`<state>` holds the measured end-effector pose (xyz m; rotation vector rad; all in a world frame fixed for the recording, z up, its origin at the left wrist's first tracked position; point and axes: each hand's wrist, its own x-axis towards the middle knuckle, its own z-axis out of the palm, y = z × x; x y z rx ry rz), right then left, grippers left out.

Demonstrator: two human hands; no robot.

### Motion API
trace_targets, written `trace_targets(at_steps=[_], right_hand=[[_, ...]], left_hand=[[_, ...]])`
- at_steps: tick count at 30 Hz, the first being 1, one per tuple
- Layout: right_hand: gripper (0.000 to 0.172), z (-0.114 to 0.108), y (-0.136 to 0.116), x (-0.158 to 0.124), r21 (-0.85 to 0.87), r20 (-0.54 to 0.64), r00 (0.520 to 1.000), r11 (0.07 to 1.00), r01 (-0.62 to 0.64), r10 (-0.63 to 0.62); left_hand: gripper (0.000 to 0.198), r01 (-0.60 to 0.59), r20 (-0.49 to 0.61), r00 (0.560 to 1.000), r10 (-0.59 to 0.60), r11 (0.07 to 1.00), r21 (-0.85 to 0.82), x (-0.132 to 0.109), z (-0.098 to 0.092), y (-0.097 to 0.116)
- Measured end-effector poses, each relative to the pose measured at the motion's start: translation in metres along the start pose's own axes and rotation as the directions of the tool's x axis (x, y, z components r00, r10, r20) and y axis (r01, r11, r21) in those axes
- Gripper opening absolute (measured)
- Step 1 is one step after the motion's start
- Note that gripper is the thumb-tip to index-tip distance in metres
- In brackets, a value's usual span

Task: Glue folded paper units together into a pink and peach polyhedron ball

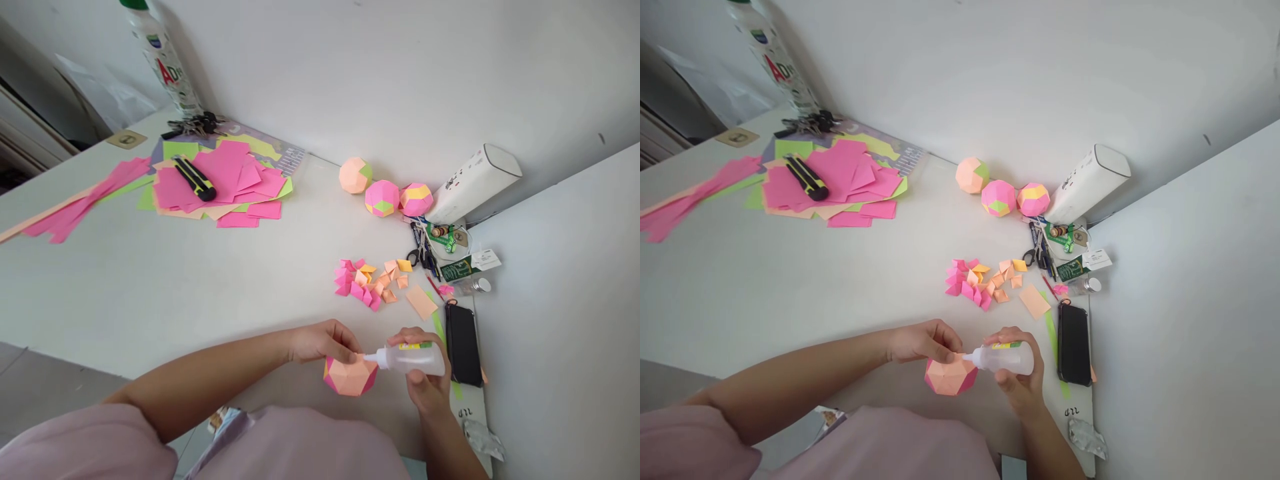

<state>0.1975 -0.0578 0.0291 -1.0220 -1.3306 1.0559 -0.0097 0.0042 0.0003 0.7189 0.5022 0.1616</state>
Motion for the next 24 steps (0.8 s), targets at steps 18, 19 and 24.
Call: trace_targets(at_steps=[18,19,24], right_hand=[[0.033,-0.0002,0.0012,-0.0023,0.04,0.014,1.0,0.999,0.024,-0.025],[0.033,-0.0001,0.0006,-0.0026,0.036,0.012,0.999,0.999,0.031,-0.031],[0.033,0.0001,-0.0014,-0.003,0.027,0.004,0.998,0.998,0.06,-0.06]], left_hand=[[0.018,0.001,-0.002,1.0,-0.001,1.0,0.01,0.0003,0.0015,0.0003],[0.018,0.002,-0.001,1.0,-0.002,1.0,0.008,0.0004,0.0014,0.0001],[0.019,-0.008,-0.003,1.0,0.008,1.0,0.016,0.0003,0.0012,-0.0002]])
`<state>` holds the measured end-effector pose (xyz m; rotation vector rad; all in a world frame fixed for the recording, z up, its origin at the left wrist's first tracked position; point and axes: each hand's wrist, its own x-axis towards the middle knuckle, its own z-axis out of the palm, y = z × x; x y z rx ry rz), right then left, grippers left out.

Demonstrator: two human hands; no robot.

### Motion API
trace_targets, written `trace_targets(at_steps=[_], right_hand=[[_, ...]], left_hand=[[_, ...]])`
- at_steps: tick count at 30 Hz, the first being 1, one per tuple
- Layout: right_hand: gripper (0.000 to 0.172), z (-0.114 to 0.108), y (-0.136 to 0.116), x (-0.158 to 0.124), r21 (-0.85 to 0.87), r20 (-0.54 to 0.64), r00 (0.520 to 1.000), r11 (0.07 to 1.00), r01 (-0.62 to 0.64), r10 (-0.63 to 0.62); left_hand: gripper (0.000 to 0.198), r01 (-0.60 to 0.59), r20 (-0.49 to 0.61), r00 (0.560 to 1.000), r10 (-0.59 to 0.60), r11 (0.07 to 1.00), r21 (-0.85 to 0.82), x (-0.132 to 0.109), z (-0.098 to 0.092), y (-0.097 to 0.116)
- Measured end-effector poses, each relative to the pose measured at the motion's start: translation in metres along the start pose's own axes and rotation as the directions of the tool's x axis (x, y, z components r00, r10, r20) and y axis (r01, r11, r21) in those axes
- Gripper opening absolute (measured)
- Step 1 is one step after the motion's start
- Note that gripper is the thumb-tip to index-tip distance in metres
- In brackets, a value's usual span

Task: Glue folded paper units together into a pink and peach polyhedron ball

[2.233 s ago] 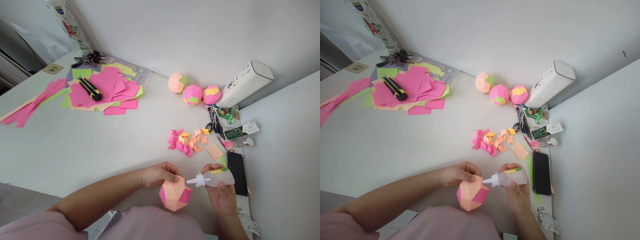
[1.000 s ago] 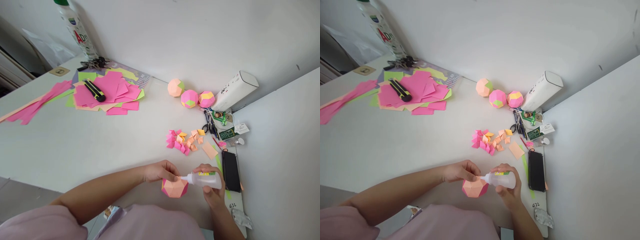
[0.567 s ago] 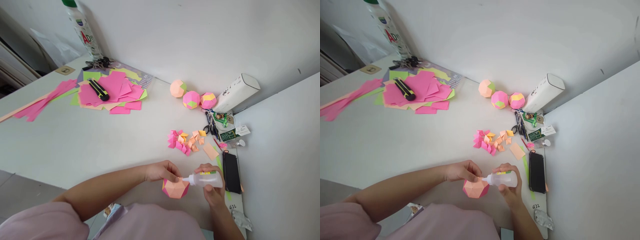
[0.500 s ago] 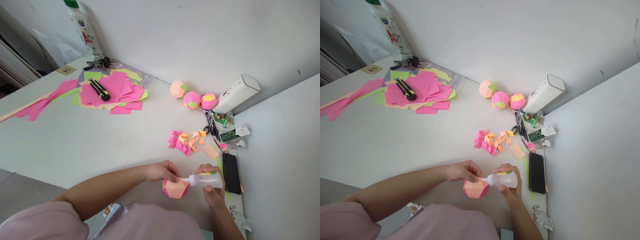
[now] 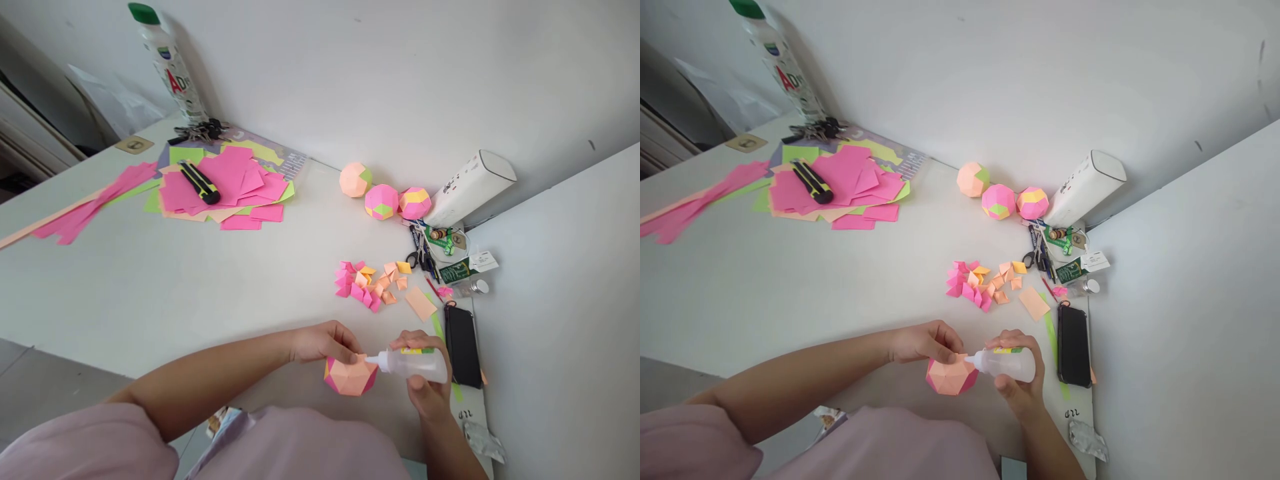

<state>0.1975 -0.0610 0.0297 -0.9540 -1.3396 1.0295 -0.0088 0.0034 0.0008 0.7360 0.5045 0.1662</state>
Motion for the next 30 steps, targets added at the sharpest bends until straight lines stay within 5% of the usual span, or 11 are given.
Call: trace_targets(at_steps=[17,30], right_hand=[[0.03,0.0002,0.0035,0.0001,-0.027,-0.013,1.0,1.0,-0.008,0.007],[0.03,-0.0026,0.0061,0.0004,0.105,-0.054,0.971,0.969,-0.225,0.232]], left_hand=[[0.017,-0.003,0.006,1.0,0.002,1.0,0.025,-0.0011,0.001,0.0016],[0.015,-0.005,-0.006,1.0,0.005,0.999,0.037,-0.0011,0.0017,0.0024]])
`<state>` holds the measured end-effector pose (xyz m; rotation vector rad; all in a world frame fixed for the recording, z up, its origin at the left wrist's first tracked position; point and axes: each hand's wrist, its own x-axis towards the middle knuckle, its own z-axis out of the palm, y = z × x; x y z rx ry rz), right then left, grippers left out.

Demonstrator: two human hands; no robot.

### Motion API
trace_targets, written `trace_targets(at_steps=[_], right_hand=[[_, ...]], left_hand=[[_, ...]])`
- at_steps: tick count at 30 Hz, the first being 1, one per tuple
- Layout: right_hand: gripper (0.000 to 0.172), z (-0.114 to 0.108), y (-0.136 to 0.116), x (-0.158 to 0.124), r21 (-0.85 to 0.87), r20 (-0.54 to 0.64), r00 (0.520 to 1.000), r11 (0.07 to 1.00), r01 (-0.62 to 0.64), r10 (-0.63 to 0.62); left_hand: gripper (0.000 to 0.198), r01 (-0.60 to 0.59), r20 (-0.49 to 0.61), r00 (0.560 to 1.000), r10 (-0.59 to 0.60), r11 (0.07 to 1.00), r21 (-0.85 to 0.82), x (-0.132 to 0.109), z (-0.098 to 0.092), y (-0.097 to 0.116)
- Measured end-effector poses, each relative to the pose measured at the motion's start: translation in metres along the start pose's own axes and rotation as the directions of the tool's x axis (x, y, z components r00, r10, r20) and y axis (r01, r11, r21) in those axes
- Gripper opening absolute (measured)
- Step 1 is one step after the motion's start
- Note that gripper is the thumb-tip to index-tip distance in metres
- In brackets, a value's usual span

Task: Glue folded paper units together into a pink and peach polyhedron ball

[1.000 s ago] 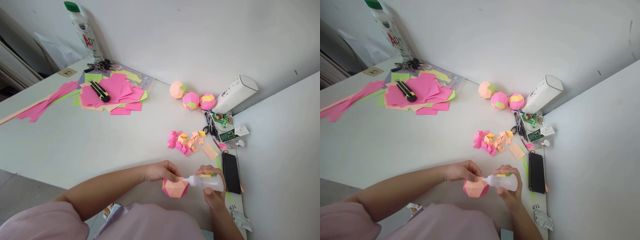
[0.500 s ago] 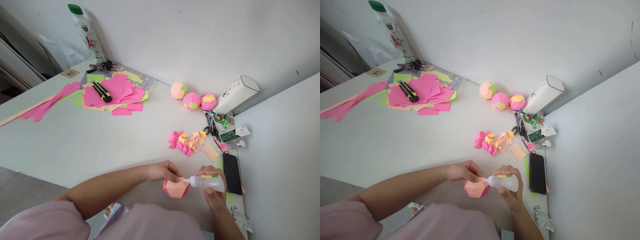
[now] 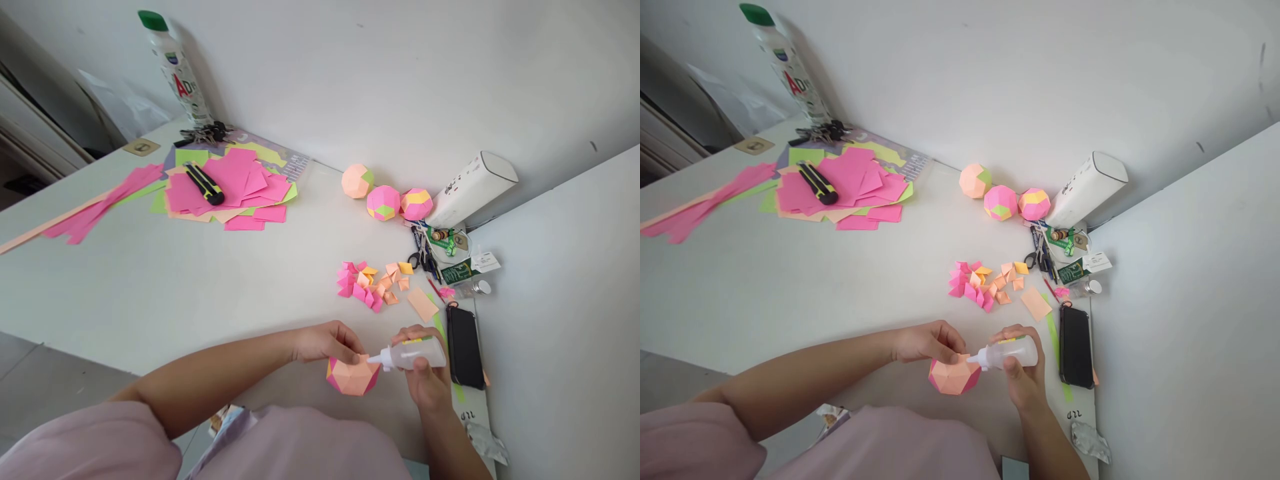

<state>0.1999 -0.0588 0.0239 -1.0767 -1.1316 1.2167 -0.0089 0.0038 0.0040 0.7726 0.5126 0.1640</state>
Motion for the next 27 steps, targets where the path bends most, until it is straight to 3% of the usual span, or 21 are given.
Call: trace_targets(at_steps=[6,13,21,27], right_hand=[[0.028,0.002,-0.002,0.001,0.045,-0.012,0.999,0.999,-0.03,0.031],[0.033,0.005,-0.004,0.005,0.132,-0.049,0.976,0.97,-0.205,0.213],[0.036,0.006,-0.001,0.009,0.193,-0.058,0.945,0.933,-0.305,0.321],[0.032,0.011,-0.004,0.013,0.219,-0.04,0.938,0.92,-0.327,0.343]], left_hand=[[0.017,0.008,-0.005,1.0,-0.008,1.0,0.003,0.0,0.0,-0.001],[0.017,0.009,-0.003,1.0,-0.009,1.0,0.002,0.001,-0.001,-0.002],[0.016,-0.014,0.01,1.0,0.014,1.0,0.017,0.001,-0.002,-0.004],[0.015,-0.023,0.013,1.0,0.023,1.0,0.009,0.001,-0.002,-0.004]])
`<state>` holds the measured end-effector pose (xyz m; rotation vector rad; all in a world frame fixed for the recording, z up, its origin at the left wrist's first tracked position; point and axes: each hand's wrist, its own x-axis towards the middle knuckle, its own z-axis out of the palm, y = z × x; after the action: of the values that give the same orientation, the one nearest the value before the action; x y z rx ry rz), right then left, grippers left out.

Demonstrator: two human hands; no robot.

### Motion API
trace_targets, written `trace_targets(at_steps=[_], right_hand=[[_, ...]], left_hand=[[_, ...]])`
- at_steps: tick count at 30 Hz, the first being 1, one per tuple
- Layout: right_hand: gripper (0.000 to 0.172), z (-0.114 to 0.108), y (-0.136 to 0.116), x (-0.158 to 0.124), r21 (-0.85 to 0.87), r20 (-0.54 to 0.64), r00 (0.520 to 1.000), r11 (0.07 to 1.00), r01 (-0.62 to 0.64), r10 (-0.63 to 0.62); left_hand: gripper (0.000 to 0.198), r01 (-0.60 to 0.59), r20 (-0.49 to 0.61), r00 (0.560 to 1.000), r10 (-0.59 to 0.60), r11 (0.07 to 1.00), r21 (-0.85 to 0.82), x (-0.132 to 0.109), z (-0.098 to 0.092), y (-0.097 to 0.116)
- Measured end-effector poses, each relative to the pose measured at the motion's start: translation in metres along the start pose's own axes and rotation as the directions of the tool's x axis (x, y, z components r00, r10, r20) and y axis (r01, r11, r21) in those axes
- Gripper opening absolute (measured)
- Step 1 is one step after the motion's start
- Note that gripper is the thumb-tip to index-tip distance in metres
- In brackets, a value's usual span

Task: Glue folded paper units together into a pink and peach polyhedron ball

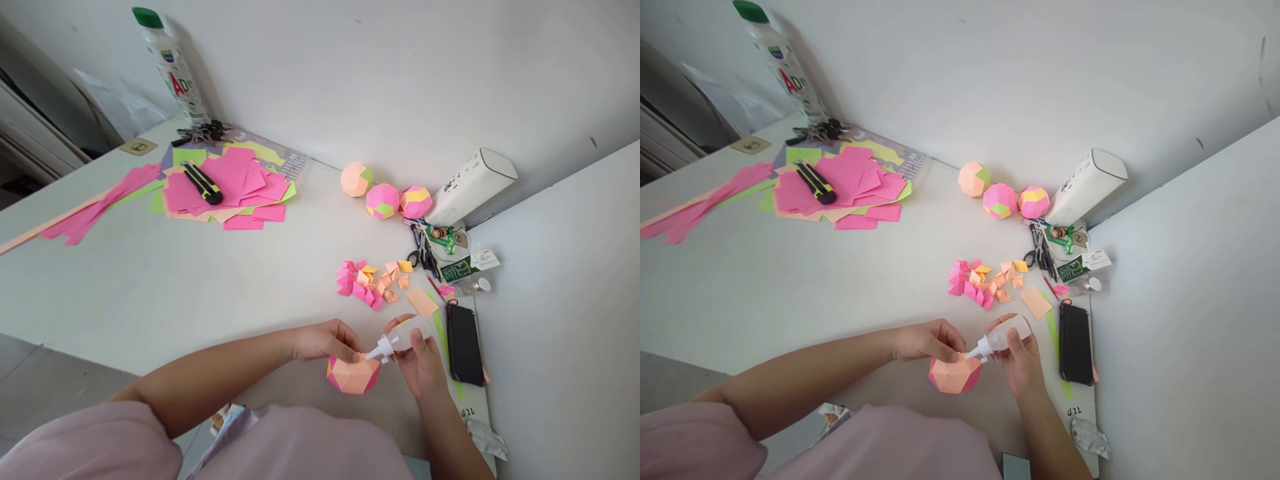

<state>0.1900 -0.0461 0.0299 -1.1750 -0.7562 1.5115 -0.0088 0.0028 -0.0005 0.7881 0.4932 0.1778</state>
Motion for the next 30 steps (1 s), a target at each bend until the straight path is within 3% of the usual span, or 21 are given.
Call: trace_targets(at_steps=[21,30], right_hand=[[0.027,0.0,-0.0013,0.0023,0.038,0.006,0.996,0.995,-0.094,0.094],[0.029,-0.0008,0.0008,0.0046,0.083,-0.009,0.982,0.979,-0.188,0.189]], left_hand=[[0.013,0.01,0.0,1.0,-0.01,1.0,0.014,-0.0007,0.0,0.0008],[0.014,0.003,0.018,1.0,-0.003,1.0,0.005,-0.0007,0.0,0.0006]])
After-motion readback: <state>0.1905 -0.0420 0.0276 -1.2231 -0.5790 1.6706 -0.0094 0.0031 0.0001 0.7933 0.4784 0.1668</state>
